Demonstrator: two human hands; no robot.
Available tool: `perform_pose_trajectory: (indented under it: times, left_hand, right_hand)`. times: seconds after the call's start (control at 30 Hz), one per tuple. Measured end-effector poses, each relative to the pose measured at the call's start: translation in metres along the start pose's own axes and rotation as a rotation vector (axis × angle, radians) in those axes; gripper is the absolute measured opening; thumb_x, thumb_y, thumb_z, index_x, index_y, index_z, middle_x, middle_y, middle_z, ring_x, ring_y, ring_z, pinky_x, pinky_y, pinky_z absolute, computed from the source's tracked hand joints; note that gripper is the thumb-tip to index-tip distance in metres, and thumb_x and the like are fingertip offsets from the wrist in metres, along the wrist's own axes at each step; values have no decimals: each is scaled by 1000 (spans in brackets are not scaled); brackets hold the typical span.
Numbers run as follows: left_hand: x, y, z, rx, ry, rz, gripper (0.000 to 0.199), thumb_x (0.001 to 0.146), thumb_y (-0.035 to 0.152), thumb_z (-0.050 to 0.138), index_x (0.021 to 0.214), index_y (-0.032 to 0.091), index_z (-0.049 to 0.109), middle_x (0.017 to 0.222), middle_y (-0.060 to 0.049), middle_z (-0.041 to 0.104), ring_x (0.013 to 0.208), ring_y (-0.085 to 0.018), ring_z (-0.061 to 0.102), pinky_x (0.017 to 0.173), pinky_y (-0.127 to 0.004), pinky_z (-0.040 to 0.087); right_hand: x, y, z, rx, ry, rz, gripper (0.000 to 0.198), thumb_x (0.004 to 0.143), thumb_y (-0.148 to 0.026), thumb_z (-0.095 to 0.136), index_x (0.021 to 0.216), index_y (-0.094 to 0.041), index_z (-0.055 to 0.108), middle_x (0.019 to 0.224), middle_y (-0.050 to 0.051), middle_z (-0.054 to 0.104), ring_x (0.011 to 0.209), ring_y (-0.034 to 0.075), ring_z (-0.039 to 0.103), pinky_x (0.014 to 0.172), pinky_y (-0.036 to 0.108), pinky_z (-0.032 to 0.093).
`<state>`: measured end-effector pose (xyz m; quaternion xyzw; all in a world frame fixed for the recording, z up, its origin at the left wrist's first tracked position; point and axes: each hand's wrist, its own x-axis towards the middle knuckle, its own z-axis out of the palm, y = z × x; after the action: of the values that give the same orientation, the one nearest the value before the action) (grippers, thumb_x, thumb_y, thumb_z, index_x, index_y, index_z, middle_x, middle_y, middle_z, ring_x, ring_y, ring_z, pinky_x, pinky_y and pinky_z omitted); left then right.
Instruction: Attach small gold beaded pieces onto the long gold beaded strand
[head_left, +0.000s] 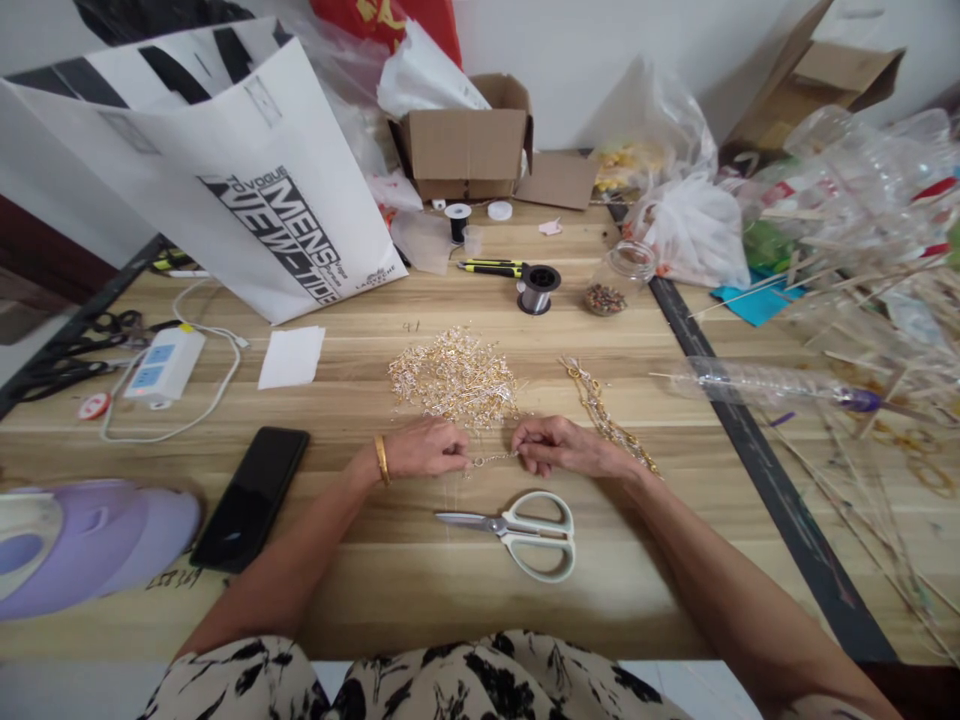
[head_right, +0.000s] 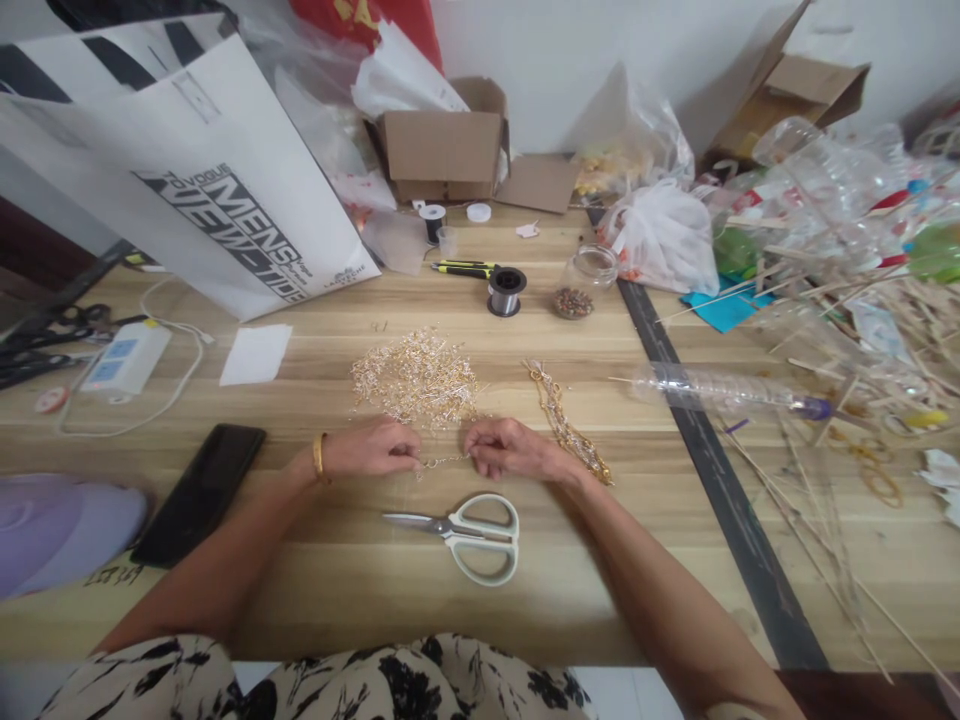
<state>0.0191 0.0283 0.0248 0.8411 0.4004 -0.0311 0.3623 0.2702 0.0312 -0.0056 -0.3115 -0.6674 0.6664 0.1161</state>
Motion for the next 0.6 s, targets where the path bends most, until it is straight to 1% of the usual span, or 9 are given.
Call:
perform_pose_trajectory:
  times: [0.07, 0.13, 0.2, 0.23, 0.3, 0.4, 0.6]
  left_hand:
    - [3, 4, 2, -37, 60, -5, 21, 80, 31, 56, 70, 15, 66, 59, 1, 60, 53, -10, 48, 52, -20, 30]
    - [9, 8, 8, -142, 155, -8, 19, 81, 27, 54, 78, 14, 68, 68, -1, 65, 61, -11, 53, 59, -20, 36]
    - [16, 12, 16, -246, 246, 19, 17, 80, 23, 55, 85, 14, 69, 79, -3, 67, 70, -13, 57, 66, -21, 40]
    - [19, 14, 20, -282, 267, 46, 17, 80, 21, 55, 87, 14, 69, 85, -5, 67, 73, -13, 58, 68, -21, 42]
    - [23, 17, 27, -330, 283, 90, 17, 79, 19, 55, 89, 14, 69, 91, -6, 67, 78, -14, 59, 72, -23, 43]
    - [27, 20, 34, -359, 295, 111, 16, 78, 17, 57, 87, 13, 69, 89, -7, 67, 80, -16, 59, 75, -24, 44]
    - [28, 21, 40, -501, 185, 50, 17, 77, 21, 59, 85, 10, 68, 79, -6, 69, 68, -13, 59, 63, -21, 44]
  right_hand:
    - [0, 0, 0, -3, -1, -1, 19, 88, -34, 53, 92, -15, 56, 70, 0, 59, 57, 8, 57, 52, 20, 49]
    - [0, -1, 0, -6, -3, -11, 20, 89, -34, 52, 92, -14, 56, 71, 1, 59, 57, 8, 57, 52, 19, 49]
    - [-1, -2, 0, -12, -8, -25, 22, 90, -35, 51, 94, -14, 56, 72, 1, 59, 57, 8, 56, 53, 19, 48]
    - [-1, -2, -1, -13, -11, -33, 22, 90, -35, 50, 95, -14, 57, 72, 1, 59, 58, 7, 56, 53, 19, 48]
    - [-2, -4, -1, -12, -18, -43, 23, 90, -37, 51, 96, -15, 57, 73, 0, 58, 59, 8, 56, 53, 19, 47]
    - [-2, -5, -1, -5, -20, -57, 24, 89, -37, 52, 95, -15, 58, 72, 0, 58, 59, 8, 56, 53, 19, 45]
    - [-2, -4, 0, 4, 11, -88, 22, 89, -35, 53, 94, -15, 61, 73, 1, 60, 63, 8, 55, 53, 19, 42]
